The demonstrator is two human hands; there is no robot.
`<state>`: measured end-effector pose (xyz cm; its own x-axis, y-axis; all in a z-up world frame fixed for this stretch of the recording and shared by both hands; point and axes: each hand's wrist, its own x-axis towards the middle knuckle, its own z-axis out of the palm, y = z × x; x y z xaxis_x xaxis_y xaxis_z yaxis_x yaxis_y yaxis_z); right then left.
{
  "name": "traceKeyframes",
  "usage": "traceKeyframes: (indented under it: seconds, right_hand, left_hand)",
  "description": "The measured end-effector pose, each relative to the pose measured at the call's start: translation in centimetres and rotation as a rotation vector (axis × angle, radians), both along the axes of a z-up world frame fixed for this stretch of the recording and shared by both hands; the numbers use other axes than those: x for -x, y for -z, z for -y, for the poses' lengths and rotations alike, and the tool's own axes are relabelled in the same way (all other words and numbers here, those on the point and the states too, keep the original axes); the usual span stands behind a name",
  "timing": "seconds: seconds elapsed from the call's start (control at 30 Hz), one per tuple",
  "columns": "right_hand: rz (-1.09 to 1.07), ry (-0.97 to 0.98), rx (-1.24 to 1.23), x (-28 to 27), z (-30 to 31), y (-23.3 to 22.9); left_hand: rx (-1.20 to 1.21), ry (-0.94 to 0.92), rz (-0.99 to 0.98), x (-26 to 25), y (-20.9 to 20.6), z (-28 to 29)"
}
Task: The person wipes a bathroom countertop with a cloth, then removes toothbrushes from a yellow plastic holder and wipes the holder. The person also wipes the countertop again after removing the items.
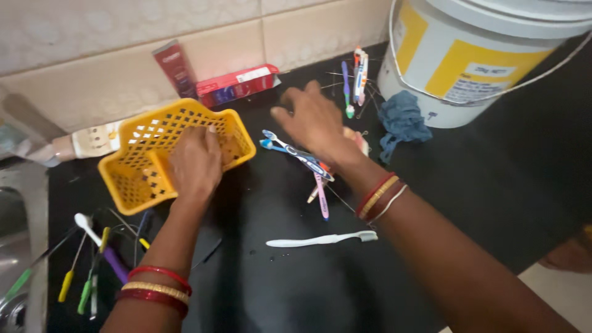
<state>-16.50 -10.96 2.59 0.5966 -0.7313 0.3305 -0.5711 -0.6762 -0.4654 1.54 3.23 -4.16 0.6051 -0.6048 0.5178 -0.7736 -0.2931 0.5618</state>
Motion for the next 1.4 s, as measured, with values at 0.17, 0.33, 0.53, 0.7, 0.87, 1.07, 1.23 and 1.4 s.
traceKeyframes:
  seconds: [0.17, 0.33, 0.53, 0.7, 0.87, 1.07, 1.23, 1.4]
  right_hand:
    - [-0.127, -0.015, -0.127, -5.0, -1.8, 1.7]
    - [-0.115, -0.020, -0.300, -7.6, -2.0, 5.1]
    - [-0.056, -0.084, -0.282, -8.5, -1.7, 5.2]
    - [0.025, -0.113, -0.118, -7.6, -1.5, 2.7]
    - [0.138, -0.132, -0.271, -6.9, -1.6, 0.9]
    - [0.218, -0.225, -0.055, -5.8, -1.7, -0.4]
    - [0.298, -0.304, -0.008, -4.6, -2.6, -0.4]
    - [0.284, -0.344, -0.111, -3.9, -2.6, 1.7]
  left_hand:
    - [-0.092, 0.009, -0.115, -0.7, -0.5, -0.5]
    - [-0.112, 0.062, -0.069, -0.5, -2.2, -2.4]
    - [0.156, -0.068, 0.139, -1.3, -5.4, -5.8]
    - [0.334, -0.294, 0.378, -4.8, -5.0, -8.5]
    - [0.358, -0.243, -0.196, -9.9, -2.1, -8.7]
    - [0.532, 0.068, -1.279, -11.6, -1.5, -9.4]
    - [0.340, 0.149, -1.482, -9.1, -5.6, -10.7]
    - [0.196, 0.129, -1.590, -7.3, -8.3, -12.9]
